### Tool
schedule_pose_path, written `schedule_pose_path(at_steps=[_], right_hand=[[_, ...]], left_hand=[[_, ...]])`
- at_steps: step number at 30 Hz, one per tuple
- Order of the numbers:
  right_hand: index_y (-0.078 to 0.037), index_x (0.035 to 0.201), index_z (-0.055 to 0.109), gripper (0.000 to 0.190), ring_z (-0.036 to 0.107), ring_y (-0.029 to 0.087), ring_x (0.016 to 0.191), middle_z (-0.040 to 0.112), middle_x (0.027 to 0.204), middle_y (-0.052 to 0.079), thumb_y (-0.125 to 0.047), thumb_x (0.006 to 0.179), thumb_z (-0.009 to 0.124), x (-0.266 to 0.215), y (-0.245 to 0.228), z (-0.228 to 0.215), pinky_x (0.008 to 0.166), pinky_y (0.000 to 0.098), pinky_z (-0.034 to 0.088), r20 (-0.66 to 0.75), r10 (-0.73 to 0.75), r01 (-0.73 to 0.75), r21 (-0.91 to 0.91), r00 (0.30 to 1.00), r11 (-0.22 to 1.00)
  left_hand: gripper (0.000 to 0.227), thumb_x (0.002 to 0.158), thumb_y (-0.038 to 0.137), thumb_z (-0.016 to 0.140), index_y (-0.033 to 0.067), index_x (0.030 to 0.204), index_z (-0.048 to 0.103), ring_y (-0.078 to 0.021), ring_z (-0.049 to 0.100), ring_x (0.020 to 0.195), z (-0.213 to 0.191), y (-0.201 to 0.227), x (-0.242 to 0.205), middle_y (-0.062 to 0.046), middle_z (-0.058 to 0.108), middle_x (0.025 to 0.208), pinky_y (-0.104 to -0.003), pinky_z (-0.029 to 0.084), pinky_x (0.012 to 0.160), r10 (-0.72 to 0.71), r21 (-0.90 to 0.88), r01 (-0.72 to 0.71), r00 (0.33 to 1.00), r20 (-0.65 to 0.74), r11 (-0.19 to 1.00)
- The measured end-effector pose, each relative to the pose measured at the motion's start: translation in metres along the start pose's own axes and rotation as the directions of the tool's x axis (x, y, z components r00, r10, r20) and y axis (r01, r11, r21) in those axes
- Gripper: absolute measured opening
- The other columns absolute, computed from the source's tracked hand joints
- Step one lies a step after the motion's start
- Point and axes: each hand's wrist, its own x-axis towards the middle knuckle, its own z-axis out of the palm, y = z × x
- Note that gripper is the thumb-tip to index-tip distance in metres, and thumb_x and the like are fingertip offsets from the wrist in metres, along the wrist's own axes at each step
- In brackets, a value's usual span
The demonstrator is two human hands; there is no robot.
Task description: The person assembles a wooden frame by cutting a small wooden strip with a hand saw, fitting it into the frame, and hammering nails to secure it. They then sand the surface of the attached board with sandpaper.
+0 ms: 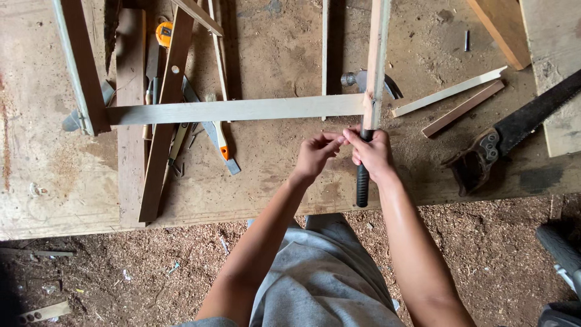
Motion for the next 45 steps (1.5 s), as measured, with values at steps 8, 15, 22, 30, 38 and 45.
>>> schedule_pose_path(at_steps=[8, 15, 22, 30, 38, 45], right_hand=[[-0.003, 0.098, 0.067, 0.016, 0.046, 0.003, 0.042, 0.056, 0.063, 0.0, -0.018, 0.099, 0.071, 0.004, -0.003, 0.007, 0.036, 0.0215, 0.036, -0.015, -0.141, 0.131, -0.281, 0.99, 0.951], [-0.02, 0.129, 0.055, 0.035, 0.042, 0.003, 0.038, 0.054, 0.064, -0.006, -0.018, 0.094, 0.058, 0.011, 0.02, -0.004, 0.028, 0.0213, 0.033, -0.081, -0.187, 0.173, -0.154, 0.979, 0.973], [-0.01, 0.095, 0.057, 0.015, 0.039, 0.005, 0.038, 0.051, 0.063, -0.003, -0.022, 0.104, 0.063, 0.009, 0.035, -0.023, 0.03, 0.0217, 0.031, -0.07, -0.272, 0.265, -0.094, 0.96, 0.96], [-0.011, 0.095, 0.057, 0.018, 0.039, 0.004, 0.037, 0.049, 0.059, -0.005, -0.024, 0.102, 0.066, 0.006, 0.034, -0.025, 0.03, 0.0224, 0.031, -0.097, -0.259, 0.251, -0.082, 0.961, 0.964], [-0.011, 0.097, 0.058, 0.012, 0.039, 0.004, 0.037, 0.049, 0.06, -0.005, -0.019, 0.103, 0.063, 0.01, 0.043, -0.026, 0.031, 0.0215, 0.031, -0.079, -0.257, 0.251, -0.077, 0.963, 0.965], [-0.008, 0.1, 0.055, 0.006, 0.043, 0.005, 0.039, 0.052, 0.063, -0.002, -0.008, 0.1, 0.061, 0.008, 0.044, -0.025, 0.03, 0.0229, 0.035, -0.072, -0.233, 0.221, -0.141, 0.97, 0.965]], left_hand=[[0.011, 0.095, 0.018, 0.075, 0.0107, 0.102, 0.08, -0.0132, 0.078, 0.076, -0.019, 0.022, 0.021, -0.007, 0.08, 0.097, -0.029, 0.065, 0.067, 0.438, 0.626, -0.395, 0.894, 0.094, 0.672], [0.018, 0.094, 0.011, 0.072, 0.004, 0.11, 0.074, -0.0234, 0.074, 0.094, -0.045, 0.047, 0.057, -0.013, 0.077, 0.101, -0.034, 0.058, 0.081, 0.606, 0.72, -0.456, 0.793, 0.062, 0.524], [0.022, 0.097, 0.015, 0.064, 0.0058, 0.115, 0.07, -0.0215, 0.074, 0.095, -0.045, 0.05, 0.062, -0.011, 0.077, 0.103, -0.032, 0.057, 0.082, 0.408, 0.706, -0.304, 0.913, 0.024, 0.639], [0.024, 0.096, 0.017, 0.068, 0.0074, 0.118, 0.071, -0.0235, 0.074, 0.098, -0.052, 0.035, 0.066, -0.011, 0.077, 0.106, -0.034, 0.058, 0.083, 0.518, 0.722, -0.41, 0.851, 0.083, 0.558], [0.019, 0.093, 0.018, 0.069, 0.0108, 0.109, 0.075, -0.0264, 0.073, 0.092, -0.055, 0.031, 0.068, -0.011, 0.077, 0.099, -0.038, 0.057, 0.078, 0.54, 0.835, -0.325, 0.841, 0.041, 0.444], [0.018, 0.091, 0.025, 0.071, 0.0113, 0.102, 0.076, -0.0289, 0.071, 0.091, -0.047, 0.039, 0.062, -0.012, 0.076, 0.097, -0.04, 0.055, 0.078, 0.491, 0.889, -0.189, 0.87, -0.045, 0.417]])
